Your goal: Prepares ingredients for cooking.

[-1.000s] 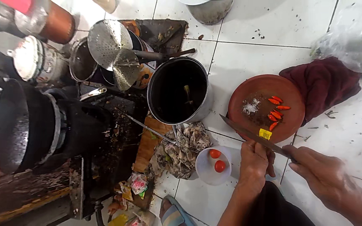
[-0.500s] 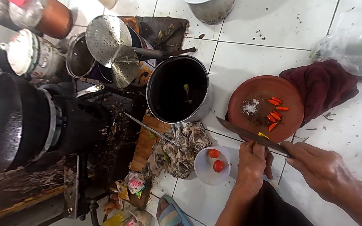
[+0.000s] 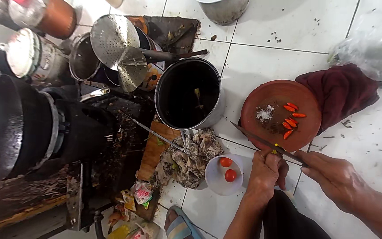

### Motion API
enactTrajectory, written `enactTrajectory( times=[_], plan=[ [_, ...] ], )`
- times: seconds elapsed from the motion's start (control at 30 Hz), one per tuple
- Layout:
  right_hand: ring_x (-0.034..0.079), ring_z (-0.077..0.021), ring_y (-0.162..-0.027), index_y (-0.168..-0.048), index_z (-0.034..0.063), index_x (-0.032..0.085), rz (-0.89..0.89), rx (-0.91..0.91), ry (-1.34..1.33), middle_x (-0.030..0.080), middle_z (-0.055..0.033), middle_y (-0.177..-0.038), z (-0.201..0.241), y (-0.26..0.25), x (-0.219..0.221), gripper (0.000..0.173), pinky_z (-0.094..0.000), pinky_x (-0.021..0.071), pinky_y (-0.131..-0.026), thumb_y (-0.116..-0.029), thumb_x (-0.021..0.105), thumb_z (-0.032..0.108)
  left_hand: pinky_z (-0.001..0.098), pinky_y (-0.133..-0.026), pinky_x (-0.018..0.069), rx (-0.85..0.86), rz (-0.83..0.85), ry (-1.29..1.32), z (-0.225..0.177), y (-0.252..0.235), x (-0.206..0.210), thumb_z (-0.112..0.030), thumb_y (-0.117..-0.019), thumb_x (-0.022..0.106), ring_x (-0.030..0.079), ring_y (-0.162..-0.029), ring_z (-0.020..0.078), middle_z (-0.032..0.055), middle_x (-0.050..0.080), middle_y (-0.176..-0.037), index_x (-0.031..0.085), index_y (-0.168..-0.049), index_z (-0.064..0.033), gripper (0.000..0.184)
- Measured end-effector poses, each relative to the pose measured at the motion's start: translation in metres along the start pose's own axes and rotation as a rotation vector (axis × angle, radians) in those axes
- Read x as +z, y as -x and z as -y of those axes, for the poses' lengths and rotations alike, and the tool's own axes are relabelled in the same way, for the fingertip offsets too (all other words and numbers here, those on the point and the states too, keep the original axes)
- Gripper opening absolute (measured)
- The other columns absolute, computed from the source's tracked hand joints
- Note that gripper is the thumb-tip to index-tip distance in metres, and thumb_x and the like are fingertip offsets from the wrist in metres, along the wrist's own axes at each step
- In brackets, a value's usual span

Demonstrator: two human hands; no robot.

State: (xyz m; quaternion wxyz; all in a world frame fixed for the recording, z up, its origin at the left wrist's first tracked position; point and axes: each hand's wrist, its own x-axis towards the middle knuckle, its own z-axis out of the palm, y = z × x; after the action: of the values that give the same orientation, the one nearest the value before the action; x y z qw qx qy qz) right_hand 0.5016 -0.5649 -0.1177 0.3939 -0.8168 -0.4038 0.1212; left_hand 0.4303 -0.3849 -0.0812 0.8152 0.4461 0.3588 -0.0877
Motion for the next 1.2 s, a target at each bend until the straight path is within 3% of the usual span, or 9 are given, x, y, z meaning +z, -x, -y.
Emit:
enactTrajectory(
  times=[0.43, 0.57, 0.67, 0.8, 0.9, 1.0, 1.1, 1.2],
  plan=[
    [0.059, -0.0094, -0.061, -0.103, 0.0065, 0.072, -0.036, 0.029, 0.025, 0.062, -0.0008, -0.076, -0.017, 0.010, 0.016, 0.042, -0.0272, 0.0487, -0.052, -0.1049, 0.040, 0.034, 0.0171, -0.038, 0.0418, -0.148, 0.062, -0.025, 0.002, -0.003, 0.004, -0.009, -0.1048, 0.030, 0.049, -0.037, 0.0047, 0.0007, 0.056, -0.052, 0.049, -0.067, -0.0084, 0.042],
    [0.062, -0.0113, -0.064, -0.100, 0.0083, 0.071, -0.058, 0.070, 0.043, 0.062, -0.0006, -0.078, -0.024, -0.001, 0.015, 0.040, -0.0307, 0.0505, -0.053, -0.1045, 0.041, 0.035, 0.0174, -0.038, 0.0419, -0.124, -0.004, -0.079, 0.000, -0.009, 0.004, -0.011, -0.1083, 0.032, 0.047, -0.038, 0.0053, 0.0018, 0.054, -0.054, 0.051, -0.076, -0.0051, 0.038],
    [0.061, -0.0094, -0.067, -0.105, 0.0053, 0.072, -0.095, 0.169, -0.013, 0.064, -0.0011, -0.080, -0.034, 0.005, 0.013, 0.043, -0.0296, 0.0512, -0.058, -0.1045, 0.042, 0.037, 0.0183, -0.037, 0.0420, -0.086, -0.074, -0.141, -0.006, -0.018, 0.002, -0.015, -0.1104, 0.031, 0.046, -0.037, 0.0063, 0.0032, 0.054, -0.054, 0.051, -0.079, -0.0051, 0.038],
    [0.052, -0.0077, -0.059, -0.112, 0.0011, 0.069, -0.171, 0.346, -0.015, 0.062, -0.0034, -0.079, -0.040, 0.023, 0.006, 0.043, -0.0282, 0.0449, -0.054, -0.1032, 0.042, 0.034, 0.0185, -0.037, 0.0404, -0.076, -0.067, -0.198, -0.007, -0.025, 0.002, -0.020, -0.1115, 0.032, 0.045, -0.038, 0.0067, 0.0043, 0.053, -0.056, 0.053, -0.086, -0.0047, 0.036],
    [0.061, -0.0240, -0.066, -0.116, -0.0058, 0.066, -0.236, 0.439, 0.069, 0.065, -0.0167, -0.086, -0.056, 0.045, 0.004, 0.044, -0.0450, 0.0496, -0.059, -0.1032, 0.042, 0.029, 0.0177, -0.037, 0.0409, -0.047, -0.036, -0.242, -0.002, -0.026, 0.002, -0.022, -0.1120, 0.032, 0.045, -0.039, 0.0060, 0.0049, 0.056, -0.062, 0.054, -0.088, -0.0045, 0.037],
    [0.066, -0.0428, -0.079, -0.120, -0.0084, 0.063, -0.249, 0.589, 0.130, 0.067, -0.0269, -0.096, -0.078, 0.070, 0.008, 0.037, -0.0648, 0.0488, -0.068, -0.1027, 0.047, 0.019, 0.0219, -0.039, 0.0391, -0.047, -0.051, -0.526, -0.006, -0.025, 0.005, -0.025, -0.1126, 0.034, 0.042, -0.041, 0.0103, 0.0079, 0.058, -0.073, 0.057, -0.104, -0.0022, 0.034],
    [0.064, -0.0562, -0.091, -0.126, -0.0083, 0.059, -0.163, 0.726, 0.213, 0.063, -0.0347, -0.107, -0.088, 0.085, 0.007, 0.029, -0.0757, 0.0461, -0.074, -0.0999, 0.060, 0.004, 0.0310, -0.043, 0.0440, 0.011, -0.067, -0.861, -0.013, -0.024, 0.004, -0.027, -0.1122, 0.037, 0.049, -0.046, 0.0173, 0.0101, 0.063, -0.077, 0.059, -0.121, -0.0022, 0.034],
    [0.056, -0.0640, -0.108, -0.132, -0.0098, 0.057, -0.192, 0.617, 0.328, 0.057, -0.0399, -0.116, -0.083, 0.079, 0.003, 0.041, -0.0797, 0.0402, -0.085, -0.0944, 0.059, 0.004, 0.0430, -0.057, 0.0516, 0.198, -0.085, -1.107, -0.014, -0.022, 0.002, -0.025, -0.1110, 0.042, 0.060, -0.062, 0.0268, 0.0135, 0.063, -0.076, 0.060, -0.125, 0.0002, 0.034]
  ],
)
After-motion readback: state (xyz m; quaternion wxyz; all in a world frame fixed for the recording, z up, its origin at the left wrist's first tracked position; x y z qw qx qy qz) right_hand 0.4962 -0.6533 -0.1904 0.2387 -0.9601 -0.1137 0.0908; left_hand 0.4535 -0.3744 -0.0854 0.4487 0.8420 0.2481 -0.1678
